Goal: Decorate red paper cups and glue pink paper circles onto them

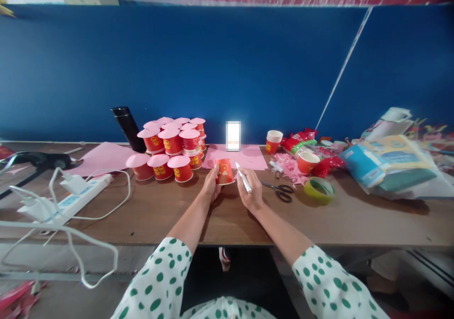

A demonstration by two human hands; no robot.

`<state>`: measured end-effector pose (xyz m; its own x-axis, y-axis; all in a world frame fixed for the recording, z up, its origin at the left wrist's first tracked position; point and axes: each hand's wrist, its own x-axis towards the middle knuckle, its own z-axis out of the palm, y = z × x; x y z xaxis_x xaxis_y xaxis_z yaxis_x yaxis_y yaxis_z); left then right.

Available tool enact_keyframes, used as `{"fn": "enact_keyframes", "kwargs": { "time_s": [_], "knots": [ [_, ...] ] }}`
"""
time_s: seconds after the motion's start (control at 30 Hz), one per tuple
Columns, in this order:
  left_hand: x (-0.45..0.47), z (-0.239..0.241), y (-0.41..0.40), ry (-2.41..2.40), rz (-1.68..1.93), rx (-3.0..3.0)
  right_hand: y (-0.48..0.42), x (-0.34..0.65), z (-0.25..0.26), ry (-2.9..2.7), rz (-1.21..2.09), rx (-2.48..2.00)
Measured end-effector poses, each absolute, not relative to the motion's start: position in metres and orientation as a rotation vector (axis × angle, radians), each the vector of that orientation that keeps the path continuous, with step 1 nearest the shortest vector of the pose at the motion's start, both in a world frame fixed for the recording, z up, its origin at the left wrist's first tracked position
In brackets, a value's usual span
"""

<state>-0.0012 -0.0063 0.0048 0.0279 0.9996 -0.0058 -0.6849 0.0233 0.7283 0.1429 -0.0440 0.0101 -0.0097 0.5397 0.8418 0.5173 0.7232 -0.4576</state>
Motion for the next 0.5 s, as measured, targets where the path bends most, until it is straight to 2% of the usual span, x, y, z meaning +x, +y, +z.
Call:
{"fn": "enact_keyframes", "kwargs": {
  "time_s": [0.5],
  "knots": [
    [0.0006,0.0066,-0.0072,0.674,1.448,0.609,-0.0439,0.1435,0.0106,-1.639,0.007,-0.878]
  ]
}}
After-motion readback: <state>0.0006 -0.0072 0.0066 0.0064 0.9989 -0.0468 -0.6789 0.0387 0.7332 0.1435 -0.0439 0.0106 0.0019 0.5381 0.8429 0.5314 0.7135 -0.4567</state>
